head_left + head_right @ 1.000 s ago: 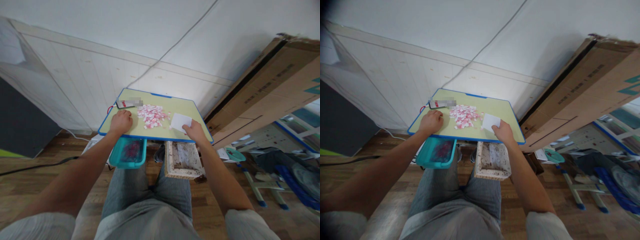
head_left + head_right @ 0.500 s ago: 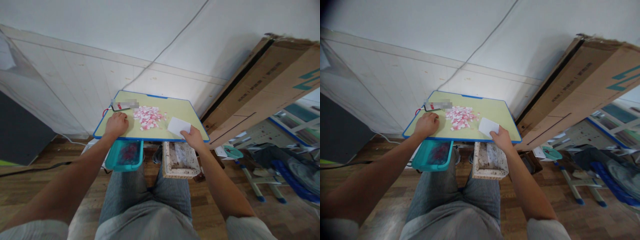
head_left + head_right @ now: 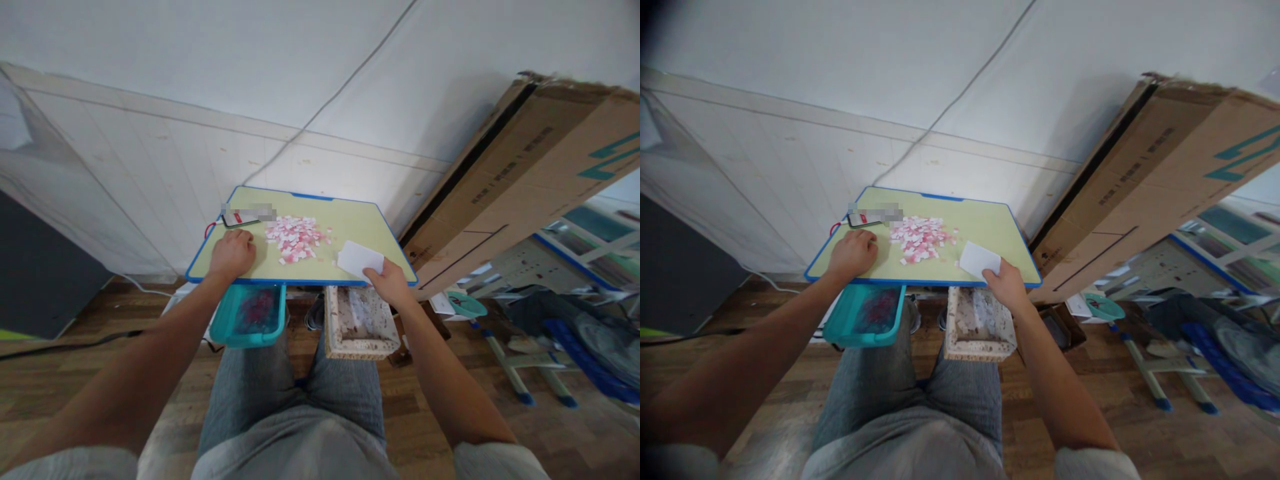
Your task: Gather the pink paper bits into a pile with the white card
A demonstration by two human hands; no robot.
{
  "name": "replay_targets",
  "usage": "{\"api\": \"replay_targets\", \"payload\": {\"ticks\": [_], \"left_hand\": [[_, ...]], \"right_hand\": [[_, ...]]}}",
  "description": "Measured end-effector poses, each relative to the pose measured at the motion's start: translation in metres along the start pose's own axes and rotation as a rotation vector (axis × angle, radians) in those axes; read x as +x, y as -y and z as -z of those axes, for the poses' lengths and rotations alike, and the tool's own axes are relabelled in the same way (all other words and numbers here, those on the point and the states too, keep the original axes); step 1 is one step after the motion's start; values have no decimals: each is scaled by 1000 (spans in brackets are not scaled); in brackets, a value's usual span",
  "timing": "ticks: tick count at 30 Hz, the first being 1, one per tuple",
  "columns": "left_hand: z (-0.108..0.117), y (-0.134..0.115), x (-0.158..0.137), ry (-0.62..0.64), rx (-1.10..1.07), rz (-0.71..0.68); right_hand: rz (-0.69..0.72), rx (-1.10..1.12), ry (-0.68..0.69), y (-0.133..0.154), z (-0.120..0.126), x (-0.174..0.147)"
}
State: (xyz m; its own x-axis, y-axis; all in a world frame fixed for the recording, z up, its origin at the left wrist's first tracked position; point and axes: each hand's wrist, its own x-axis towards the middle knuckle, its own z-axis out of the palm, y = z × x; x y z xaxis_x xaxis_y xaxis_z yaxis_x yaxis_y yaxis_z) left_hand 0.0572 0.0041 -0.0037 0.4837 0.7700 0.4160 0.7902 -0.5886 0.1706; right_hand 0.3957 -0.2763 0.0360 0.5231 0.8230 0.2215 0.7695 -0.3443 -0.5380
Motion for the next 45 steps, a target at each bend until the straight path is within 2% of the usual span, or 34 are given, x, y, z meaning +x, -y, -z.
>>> {"api": "replay_targets", "payload": {"ticks": [5,10,17,19,26,35,39,45], "left_hand": [[0,0,0,-2,3,-2],[-2,2,1,-12,2,-8],[-1,1,1,4,2,1],[0,1,1,5,6,2],[-3,2,0,-16,7,-18],[-7,6,1,-23,-3,-18],[-8,6,1,-37,-5,-33],[-9,7,1,-46,9,-31]], "right_hand": [[-81,9,-68,-5,4,4],[-111,70,-84,-8,-4,8],[-287,251,-115,-15,-1,17],[-276,253,-122,-11,-3,18],[-113,225,-50,1,-15,22],[-130,218,-69,-5,-2,25],[-118,187,-33,-7,2,23],[-120,144,-93,-11,9,23]]}}
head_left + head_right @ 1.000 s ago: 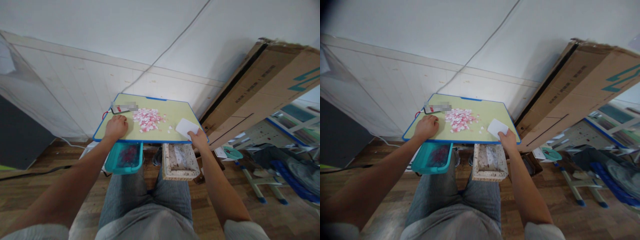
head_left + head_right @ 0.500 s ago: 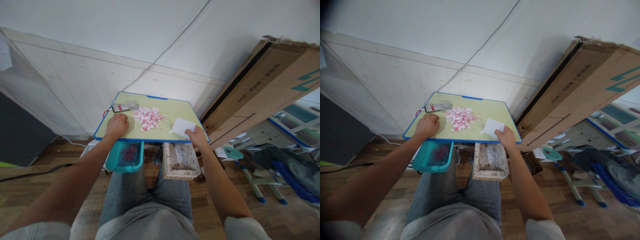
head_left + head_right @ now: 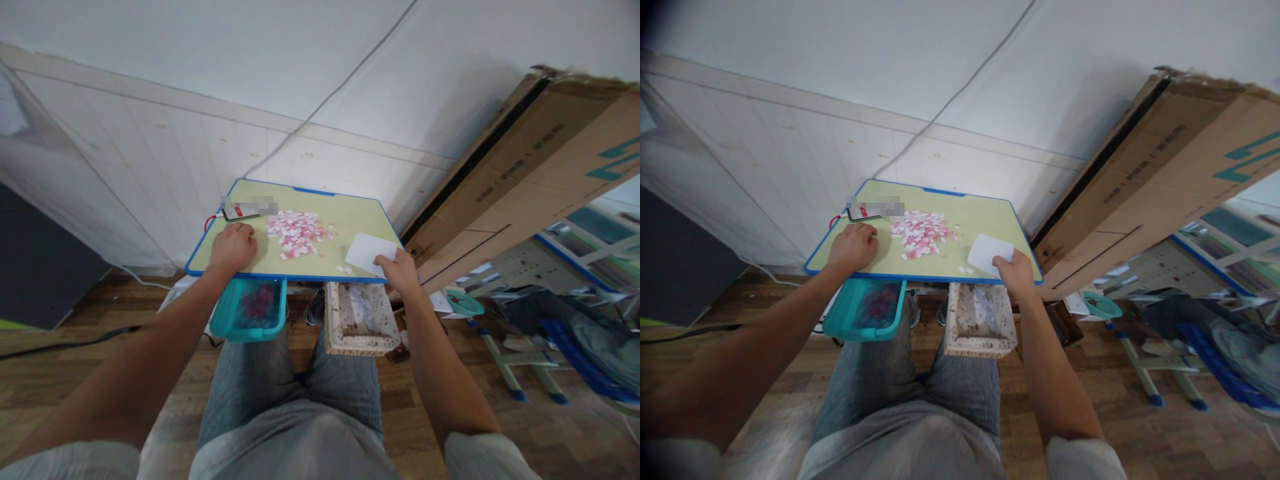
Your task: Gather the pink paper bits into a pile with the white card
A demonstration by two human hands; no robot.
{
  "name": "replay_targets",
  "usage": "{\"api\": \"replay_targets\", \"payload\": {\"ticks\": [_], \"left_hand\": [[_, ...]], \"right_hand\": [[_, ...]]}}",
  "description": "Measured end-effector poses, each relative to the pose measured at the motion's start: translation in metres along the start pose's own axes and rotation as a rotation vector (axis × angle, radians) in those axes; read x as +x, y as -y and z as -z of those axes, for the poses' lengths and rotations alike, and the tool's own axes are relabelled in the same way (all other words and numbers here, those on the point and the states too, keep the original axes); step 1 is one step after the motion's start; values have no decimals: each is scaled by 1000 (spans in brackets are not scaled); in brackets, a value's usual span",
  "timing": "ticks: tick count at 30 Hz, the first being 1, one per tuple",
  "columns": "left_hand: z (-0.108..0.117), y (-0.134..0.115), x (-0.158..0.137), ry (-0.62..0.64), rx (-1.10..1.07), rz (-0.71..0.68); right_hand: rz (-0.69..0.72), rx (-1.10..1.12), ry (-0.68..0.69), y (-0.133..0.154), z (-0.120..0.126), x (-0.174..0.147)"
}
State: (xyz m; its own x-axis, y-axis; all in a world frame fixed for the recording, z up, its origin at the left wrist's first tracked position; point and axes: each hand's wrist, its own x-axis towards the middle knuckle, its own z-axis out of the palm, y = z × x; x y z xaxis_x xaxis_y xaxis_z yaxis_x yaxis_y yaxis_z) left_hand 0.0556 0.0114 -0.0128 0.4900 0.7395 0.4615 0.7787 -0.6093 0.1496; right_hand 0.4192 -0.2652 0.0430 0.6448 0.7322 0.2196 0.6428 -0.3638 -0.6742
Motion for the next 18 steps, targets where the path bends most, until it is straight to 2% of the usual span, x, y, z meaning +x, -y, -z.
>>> {"api": "replay_targets", "payload": {"ticks": [5,11,16,18], "left_hand": [[0,-1,0,15,-9,9],[1,-2,0,14,-7,11],[3,-3,1,27,-5,21],[3,-4,0,28,-13,25]], "right_hand": [[-13,-16,91,2,9,-2],[-69,-48,57,5,15,-5],[-110,-83,197,2,27,-2],[-111,-76,165,6,27,0]]}}
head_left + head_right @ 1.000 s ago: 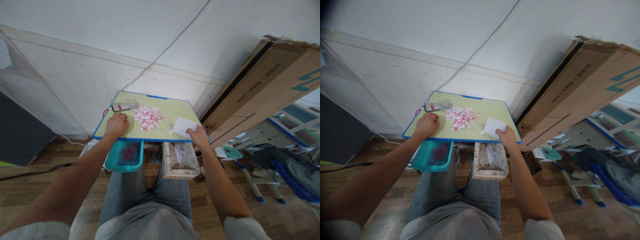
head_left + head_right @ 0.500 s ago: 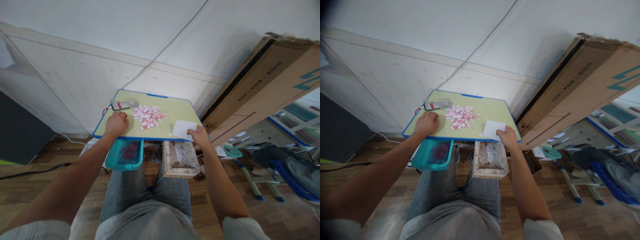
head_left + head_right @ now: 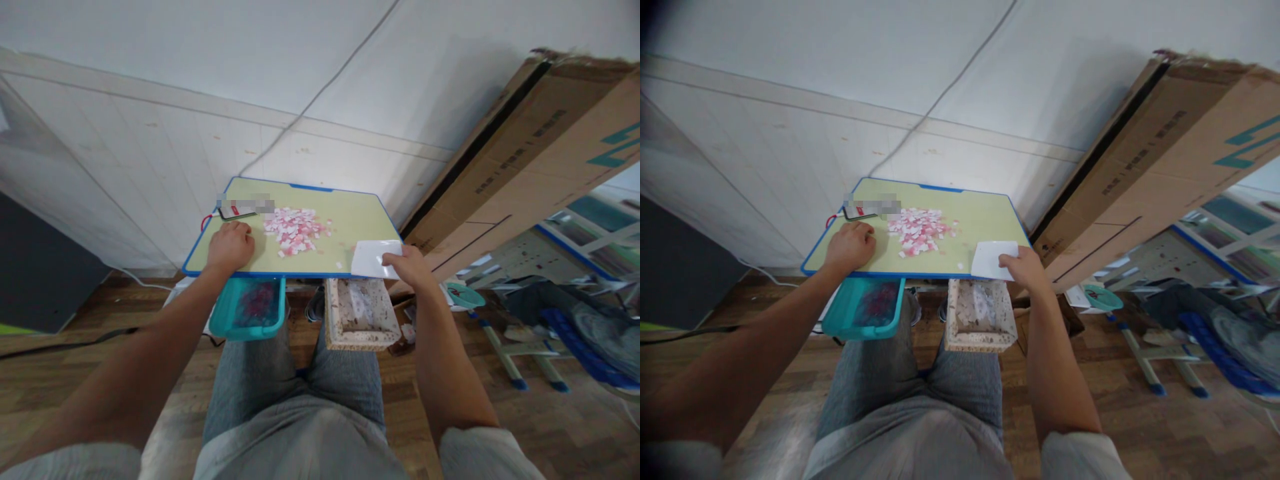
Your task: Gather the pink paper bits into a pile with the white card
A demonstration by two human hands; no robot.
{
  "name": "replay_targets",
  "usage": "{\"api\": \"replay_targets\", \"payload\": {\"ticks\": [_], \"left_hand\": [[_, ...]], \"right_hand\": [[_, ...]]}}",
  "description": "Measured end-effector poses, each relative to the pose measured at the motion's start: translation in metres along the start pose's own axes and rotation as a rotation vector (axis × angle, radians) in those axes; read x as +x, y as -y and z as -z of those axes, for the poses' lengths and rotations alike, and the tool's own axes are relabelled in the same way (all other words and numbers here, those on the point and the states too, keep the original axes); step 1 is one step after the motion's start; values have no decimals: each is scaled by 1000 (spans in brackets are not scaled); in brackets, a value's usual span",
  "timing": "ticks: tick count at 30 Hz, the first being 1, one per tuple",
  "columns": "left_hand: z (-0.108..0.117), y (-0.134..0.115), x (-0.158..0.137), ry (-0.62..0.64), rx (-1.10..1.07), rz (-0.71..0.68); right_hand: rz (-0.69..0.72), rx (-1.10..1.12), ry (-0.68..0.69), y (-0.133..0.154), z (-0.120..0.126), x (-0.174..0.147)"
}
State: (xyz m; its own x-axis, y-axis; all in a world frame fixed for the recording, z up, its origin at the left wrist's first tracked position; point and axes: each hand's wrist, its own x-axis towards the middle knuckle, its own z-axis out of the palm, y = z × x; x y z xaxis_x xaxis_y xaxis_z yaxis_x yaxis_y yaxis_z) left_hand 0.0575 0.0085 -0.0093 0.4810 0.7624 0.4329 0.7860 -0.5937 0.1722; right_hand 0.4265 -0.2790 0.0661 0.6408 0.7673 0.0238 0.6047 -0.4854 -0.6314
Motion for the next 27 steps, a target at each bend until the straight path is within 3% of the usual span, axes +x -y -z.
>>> {"api": "replay_targets", "payload": {"ticks": [3,7,14,17,27], "left_hand": [[1,-1,0,-1,-14,-6],[3,-2,-1,9,-11,3],[4,-3,-1,17,-28,13],[5,-4,-1,27,-26,24],[5,-3,-1,21,-18,14]], "right_hand": [[33,16,-79,12,-11,2],[70,-20,-43,21,-26,2],[-17,-29,103,-13,6,-2],[-25,19,59,-19,10,-5],[72,179,-81,13,-39,14]]}}
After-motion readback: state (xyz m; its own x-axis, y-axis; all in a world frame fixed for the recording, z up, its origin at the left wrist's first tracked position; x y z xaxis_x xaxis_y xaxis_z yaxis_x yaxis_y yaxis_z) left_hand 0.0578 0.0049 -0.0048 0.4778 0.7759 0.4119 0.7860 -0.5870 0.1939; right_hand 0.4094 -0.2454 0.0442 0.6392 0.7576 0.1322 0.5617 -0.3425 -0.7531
